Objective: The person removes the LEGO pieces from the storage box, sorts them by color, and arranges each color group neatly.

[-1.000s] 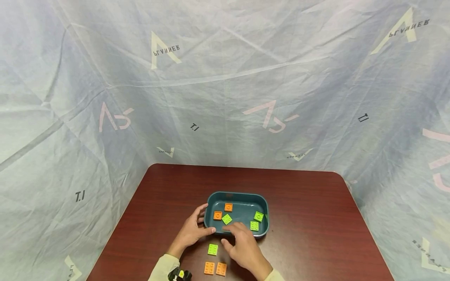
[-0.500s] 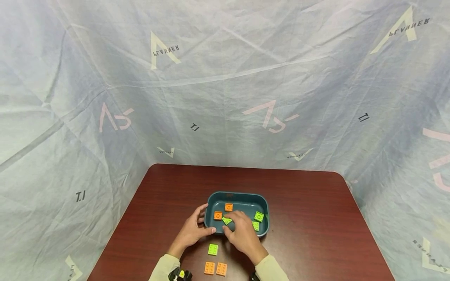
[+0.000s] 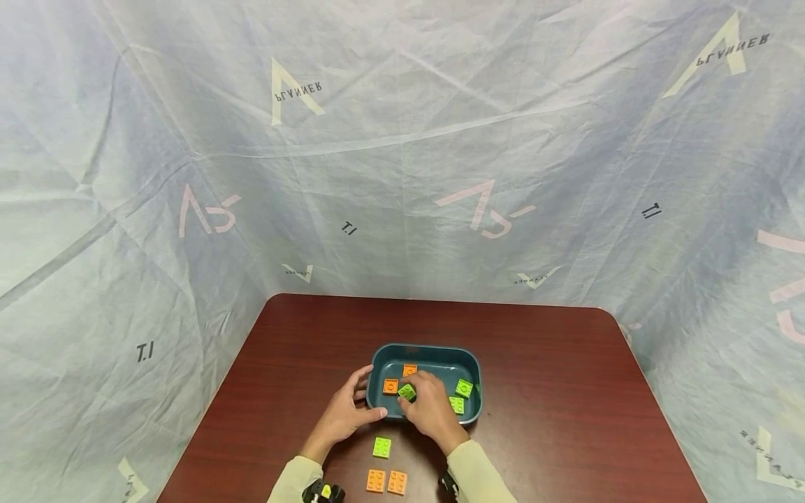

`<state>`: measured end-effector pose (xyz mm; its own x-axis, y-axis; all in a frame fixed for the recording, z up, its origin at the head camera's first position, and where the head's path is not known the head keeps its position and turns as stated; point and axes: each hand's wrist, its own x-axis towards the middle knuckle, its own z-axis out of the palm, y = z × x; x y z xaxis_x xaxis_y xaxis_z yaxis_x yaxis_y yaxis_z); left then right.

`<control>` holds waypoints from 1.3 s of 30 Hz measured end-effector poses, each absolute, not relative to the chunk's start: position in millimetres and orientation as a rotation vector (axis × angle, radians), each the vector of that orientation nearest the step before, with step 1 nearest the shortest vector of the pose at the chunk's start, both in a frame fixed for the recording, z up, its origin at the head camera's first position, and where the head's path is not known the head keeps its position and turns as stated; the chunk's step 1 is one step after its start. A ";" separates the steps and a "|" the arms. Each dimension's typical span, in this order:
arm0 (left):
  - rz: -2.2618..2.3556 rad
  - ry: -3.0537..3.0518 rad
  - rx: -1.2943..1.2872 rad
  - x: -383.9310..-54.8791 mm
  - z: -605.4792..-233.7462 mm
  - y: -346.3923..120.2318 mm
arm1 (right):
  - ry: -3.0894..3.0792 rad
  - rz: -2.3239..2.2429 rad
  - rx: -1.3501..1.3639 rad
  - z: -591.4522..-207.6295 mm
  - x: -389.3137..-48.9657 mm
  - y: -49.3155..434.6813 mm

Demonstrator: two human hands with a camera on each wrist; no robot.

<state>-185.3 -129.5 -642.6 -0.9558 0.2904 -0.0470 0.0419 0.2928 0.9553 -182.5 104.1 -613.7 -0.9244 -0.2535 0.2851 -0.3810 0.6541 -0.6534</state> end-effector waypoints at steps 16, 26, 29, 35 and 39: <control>1.735 2.335 0.297 -188.2 -641.7 -128.7 | -2.864 1.087 0.571 -619.7 -209.6 107.0; 1.743 2.324 0.298 -186.7 -643.5 -130.4 | -2.901 1.062 0.630 -626.4 -219.3 107.8; 1.757 2.312 0.297 -186.7 -643.5 -130.8 | -2.924 1.065 0.624 -627.4 -221.4 106.9; 1.760 2.294 0.285 -186.8 -644.5 -131.6 | -2.968 1.034 0.600 -630.9 -224.4 103.9; 1.759 2.290 0.277 -187.2 -646.5 -131.6 | -2.986 1.017 0.588 -633.5 -224.7 102.0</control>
<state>-187.2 -131.6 -646.5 -0.9532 0.2933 -0.0738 0.0044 0.2575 0.9663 -224.7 102.0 -633.5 -0.9307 -0.3619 0.0532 -0.3192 0.7324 -0.6015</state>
